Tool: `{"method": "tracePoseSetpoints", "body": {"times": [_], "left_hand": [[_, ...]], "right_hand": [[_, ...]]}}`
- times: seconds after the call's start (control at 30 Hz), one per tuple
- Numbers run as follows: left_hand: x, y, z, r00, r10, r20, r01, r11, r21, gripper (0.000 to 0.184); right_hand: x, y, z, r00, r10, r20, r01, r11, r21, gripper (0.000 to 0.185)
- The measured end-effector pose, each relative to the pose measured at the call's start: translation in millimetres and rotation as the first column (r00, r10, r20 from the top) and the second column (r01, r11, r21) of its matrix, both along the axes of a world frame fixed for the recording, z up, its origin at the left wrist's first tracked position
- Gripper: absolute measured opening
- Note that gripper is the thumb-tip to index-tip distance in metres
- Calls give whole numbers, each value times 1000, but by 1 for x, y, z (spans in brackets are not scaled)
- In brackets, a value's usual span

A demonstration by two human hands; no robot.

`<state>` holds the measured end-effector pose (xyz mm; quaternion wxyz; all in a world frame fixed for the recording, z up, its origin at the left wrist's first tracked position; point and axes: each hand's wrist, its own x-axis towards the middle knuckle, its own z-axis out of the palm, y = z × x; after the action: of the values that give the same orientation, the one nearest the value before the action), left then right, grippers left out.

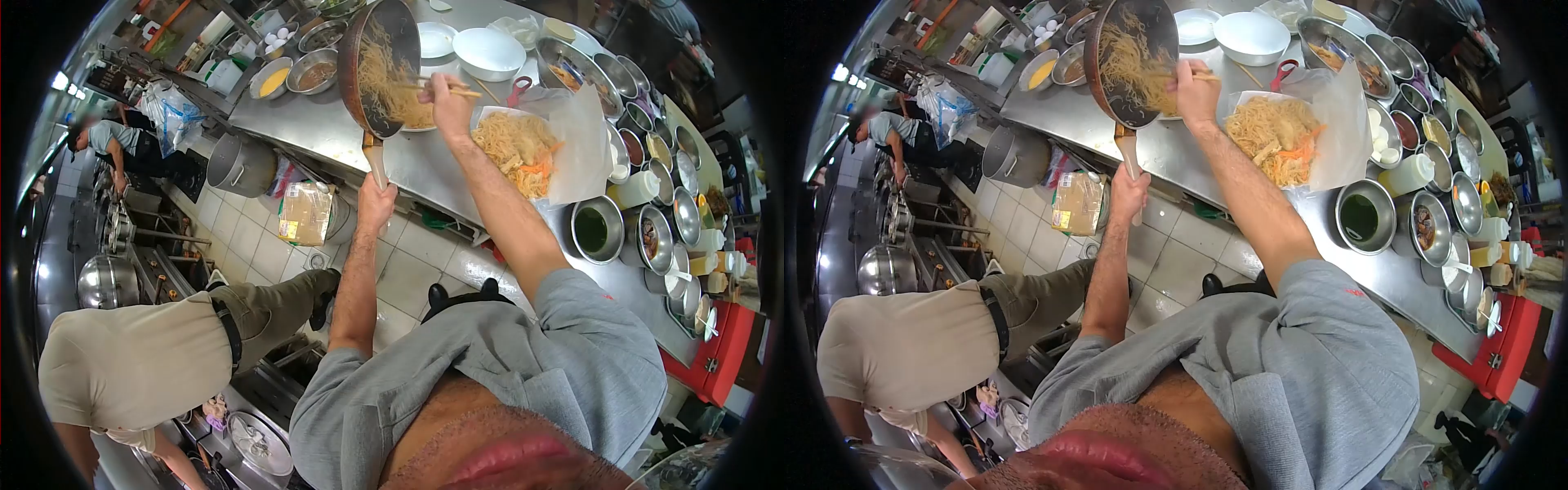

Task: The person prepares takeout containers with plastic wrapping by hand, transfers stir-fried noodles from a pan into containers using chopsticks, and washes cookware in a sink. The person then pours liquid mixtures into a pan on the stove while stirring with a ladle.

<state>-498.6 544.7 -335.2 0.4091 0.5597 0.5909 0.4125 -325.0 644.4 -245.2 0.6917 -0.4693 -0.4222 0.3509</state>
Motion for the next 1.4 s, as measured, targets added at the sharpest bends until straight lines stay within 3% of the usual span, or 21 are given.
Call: {"method": "tracePoseSetpoints", "body": {"times": [0.03,0.17,0.23,0.27,0.33,0.37,0.43,0.47,0.57,0.67,0.7,0.77,0.83,0.93,0.97,1.07,1.23,1.3,1.33,1.37,1.4], "left_hand": [[1,0,1,999,-1,-46,3,999,38,19],[7,-5,12,996,8,-84,-14,997,-80,22],[2,-1,-1,990,-1,-141,10,998,65,24],[0,-1,-3,990,-5,-142,14,998,61,24],[1,-6,14,952,40,-304,7,989,150,26],[1,-7,18,952,39,-303,6,989,147,26],[-2,-8,20,946,46,-322,11,984,175,26],[-2,-9,20,946,49,-322,8,985,173,26],[2,-10,19,978,-3,-208,32,991,133,21],[12,-15,24,971,-73,226,85,996,-41,16],[13,-17,23,973,-76,217,88,995,-43,16],[15,-15,20,958,-102,269,123,990,-66,17],[17,-11,19,955,-106,276,127,990,-60,18],[20,-9,26,950,-103,294,124,991,-53,18],[19,-10,26,952,-98,291,117,992,-48,18],[19,-15,25,955,-81,287,101,993,-56,19],[22,-12,31,947,-76,312,97,994,-52,18],[21,-15,33,946,-71,317,100,992,-76,17],[20,-16,31,948,-68,312,95,993,-72,18],[19,-19,28,948,-70,312,96,993,-70,18],[19,-20,29,960,-63,272,85,994,-71,18]], "right_hand": [[-2,-2,9,975,55,-216,-26,990,135,25],[-16,8,1,925,67,-374,-21,992,125,24],[-10,16,-29,998,48,-39,-53,989,-138,22],[-3,22,-39,998,45,-41,-50,989,-141,22],[11,24,-43,955,10,296,32,990,-137,21],[14,26,-46,955,12,297,31,990,-140,21],[17,9,-16,983,4,-185,6,999,53,24],[13,-3,-6,974,35,-222,-11,994,110,22],[-2,-7,-32,997,69,14,-70,996,47,23],[5,7,-27,1000,-11,-13,13,986,167,18],[3,5,-24,1000,-14,-22,18,986,166,18],[-10,6,-14,818,-274,506,107,936,334,16],[-44,-35,-12,991,-38,131,-16,921,390,14],[-63,-58,-22,979,-134,150,22,813,581,15],[-57,-48,-21,981,-129,148,21,818,575,15],[-32,3,-19,997,-70,-44,77,980,184,11],[-55,-46,-34,978,-82,189,5,927,376,16],[-37,-14,-33,839,-362,405,158,876,456,13],[-27,1,-31,937,-250,242,209,960,185,16],[-27,0,-37,937,-252,241,210,960,187,16],[-27,-6,-35,987,-140,77,129,983,133,18]]}}
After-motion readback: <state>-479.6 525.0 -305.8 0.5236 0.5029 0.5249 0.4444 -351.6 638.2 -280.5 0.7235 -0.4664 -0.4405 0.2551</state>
